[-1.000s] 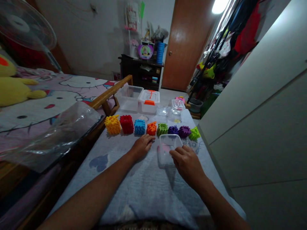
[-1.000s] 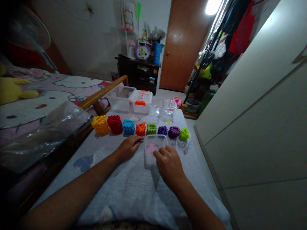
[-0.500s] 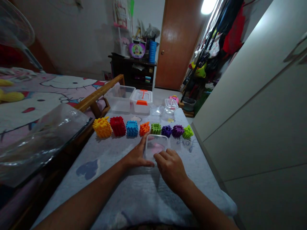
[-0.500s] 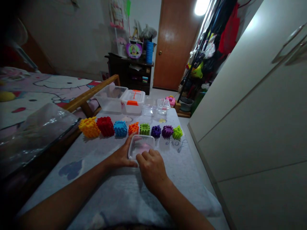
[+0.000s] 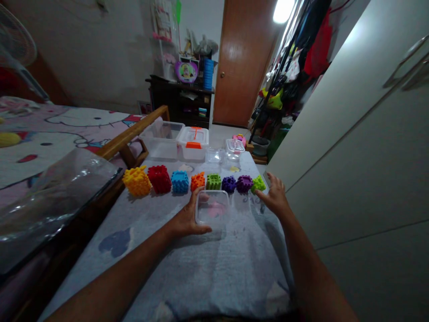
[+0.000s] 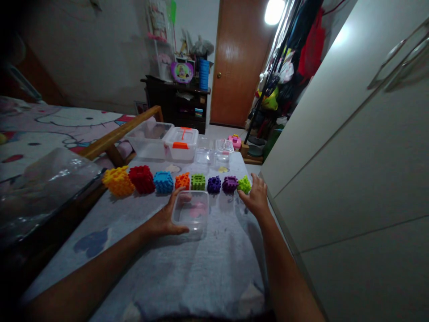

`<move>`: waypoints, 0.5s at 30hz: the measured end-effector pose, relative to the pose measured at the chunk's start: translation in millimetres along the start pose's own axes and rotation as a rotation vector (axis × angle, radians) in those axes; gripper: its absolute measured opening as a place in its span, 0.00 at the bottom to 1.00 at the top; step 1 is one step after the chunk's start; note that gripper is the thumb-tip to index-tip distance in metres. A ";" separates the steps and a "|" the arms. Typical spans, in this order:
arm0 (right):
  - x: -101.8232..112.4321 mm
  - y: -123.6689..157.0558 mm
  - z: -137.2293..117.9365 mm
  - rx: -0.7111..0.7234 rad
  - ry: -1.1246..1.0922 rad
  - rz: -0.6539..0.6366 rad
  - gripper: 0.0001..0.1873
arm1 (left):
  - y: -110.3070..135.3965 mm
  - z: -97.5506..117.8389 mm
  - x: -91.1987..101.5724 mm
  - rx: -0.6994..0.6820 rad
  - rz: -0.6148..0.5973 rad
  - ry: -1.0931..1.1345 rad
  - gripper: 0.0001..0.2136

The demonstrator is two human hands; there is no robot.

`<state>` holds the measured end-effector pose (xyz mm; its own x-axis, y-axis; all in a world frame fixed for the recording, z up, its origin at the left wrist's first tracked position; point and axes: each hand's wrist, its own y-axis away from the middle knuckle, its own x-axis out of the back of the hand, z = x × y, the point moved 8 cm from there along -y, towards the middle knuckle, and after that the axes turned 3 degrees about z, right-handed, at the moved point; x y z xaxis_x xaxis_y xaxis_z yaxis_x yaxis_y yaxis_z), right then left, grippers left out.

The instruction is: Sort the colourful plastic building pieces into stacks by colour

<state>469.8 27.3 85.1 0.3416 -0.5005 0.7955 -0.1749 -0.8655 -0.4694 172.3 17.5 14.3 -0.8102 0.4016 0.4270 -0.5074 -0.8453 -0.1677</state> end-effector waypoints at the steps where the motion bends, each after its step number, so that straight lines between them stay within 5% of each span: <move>1: -12.7 -5.2 12.1 -0.039 0.046 -0.063 0.41 | 0.0 0.3 0.0 -0.003 0.005 0.001 0.56; 6: -54.5 -7.8 36.9 -0.216 0.157 -0.192 0.49 | 1.1 -1.3 -1.7 -0.027 0.024 -0.001 0.57; 15: -60.6 -6.3 39.3 -0.265 0.149 -0.102 0.42 | 3.7 -3.3 -2.8 -0.010 0.046 -0.009 0.57</move>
<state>486.5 63.8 24.8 0.2344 -0.3911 0.8900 -0.3882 -0.8770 -0.2832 171.7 14.4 9.6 -0.8299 0.3595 0.4266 -0.4729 -0.8590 -0.1962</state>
